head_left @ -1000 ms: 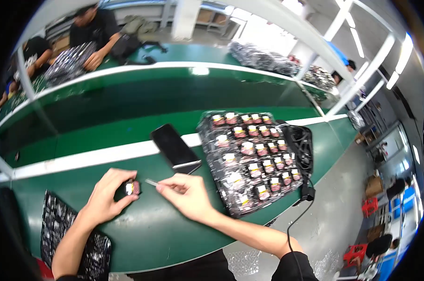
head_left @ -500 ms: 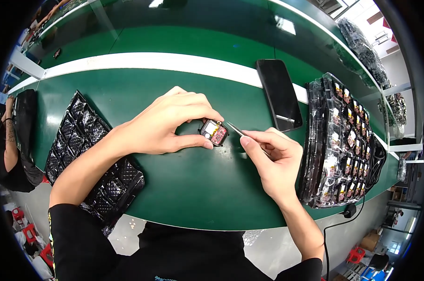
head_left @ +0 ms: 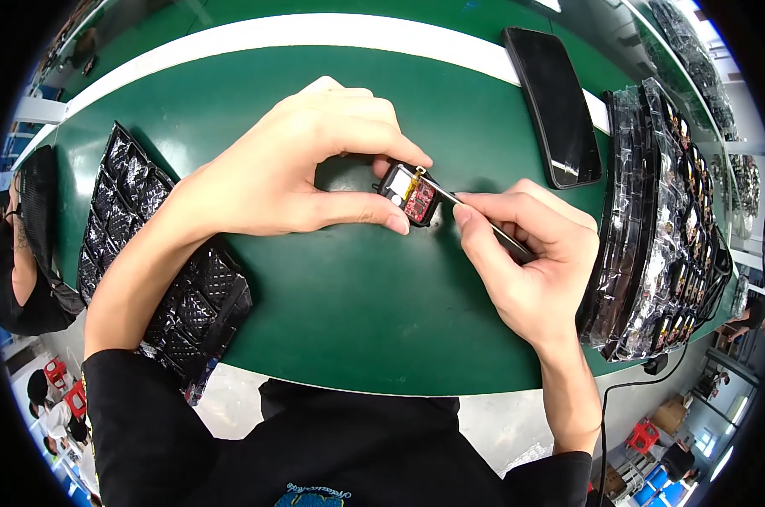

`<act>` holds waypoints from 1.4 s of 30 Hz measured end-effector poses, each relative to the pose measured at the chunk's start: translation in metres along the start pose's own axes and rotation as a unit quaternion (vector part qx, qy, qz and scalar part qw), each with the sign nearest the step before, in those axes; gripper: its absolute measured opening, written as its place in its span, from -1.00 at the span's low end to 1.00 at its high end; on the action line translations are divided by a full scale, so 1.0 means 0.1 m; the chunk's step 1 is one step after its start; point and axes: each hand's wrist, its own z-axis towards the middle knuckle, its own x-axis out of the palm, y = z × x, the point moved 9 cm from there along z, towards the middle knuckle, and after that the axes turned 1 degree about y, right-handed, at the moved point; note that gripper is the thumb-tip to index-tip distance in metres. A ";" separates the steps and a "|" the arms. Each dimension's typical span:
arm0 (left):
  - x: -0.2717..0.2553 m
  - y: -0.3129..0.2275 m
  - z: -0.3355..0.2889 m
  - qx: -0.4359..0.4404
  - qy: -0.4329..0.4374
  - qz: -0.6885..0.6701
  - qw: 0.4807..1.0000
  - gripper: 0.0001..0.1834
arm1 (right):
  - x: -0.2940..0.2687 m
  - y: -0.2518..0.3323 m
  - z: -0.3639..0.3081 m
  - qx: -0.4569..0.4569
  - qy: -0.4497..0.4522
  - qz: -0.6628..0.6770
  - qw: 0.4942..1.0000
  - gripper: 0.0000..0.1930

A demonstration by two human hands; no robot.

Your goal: Assembling or repairing small electronic display modules using a precision tool.

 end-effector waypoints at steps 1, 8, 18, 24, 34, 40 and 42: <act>0.00 -0.01 0.00 0.001 -0.001 0.005 1.000 -0.41 | 0.00 0.00 0.00 -0.004 -0.001 -0.003 1.000 -0.91; 0.00 -0.03 0.01 0.014 -0.009 0.014 1.000 -0.40 | -0.01 0.02 -0.01 0.021 0.025 -0.029 0.999 -0.91; -0.02 -0.01 0.02 0.011 -0.031 0.008 0.999 -0.45 | -0.05 0.19 -0.04 -0.105 -0.042 -0.095 0.989 -0.79; -0.01 0.00 0.02 0.022 -0.040 0.003 0.999 -0.47 | -0.02 0.21 -0.03 -0.131 -0.040 -0.119 0.984 -0.79; -0.03 0.04 0.02 0.036 -0.008 -0.031 0.999 -0.40 | -0.04 0.04 -0.01 0.004 0.045 -0.017 0.999 -0.86; -0.02 0.03 0.02 0.051 -0.009 -0.032 0.998 -0.40 | -0.03 0.02 -0.01 0.011 0.052 -0.023 0.998 -0.86; -0.02 0.04 0.01 0.051 -0.008 -0.030 0.998 -0.40 | -0.02 0.03 0.00 0.005 0.051 -0.027 0.998 -0.86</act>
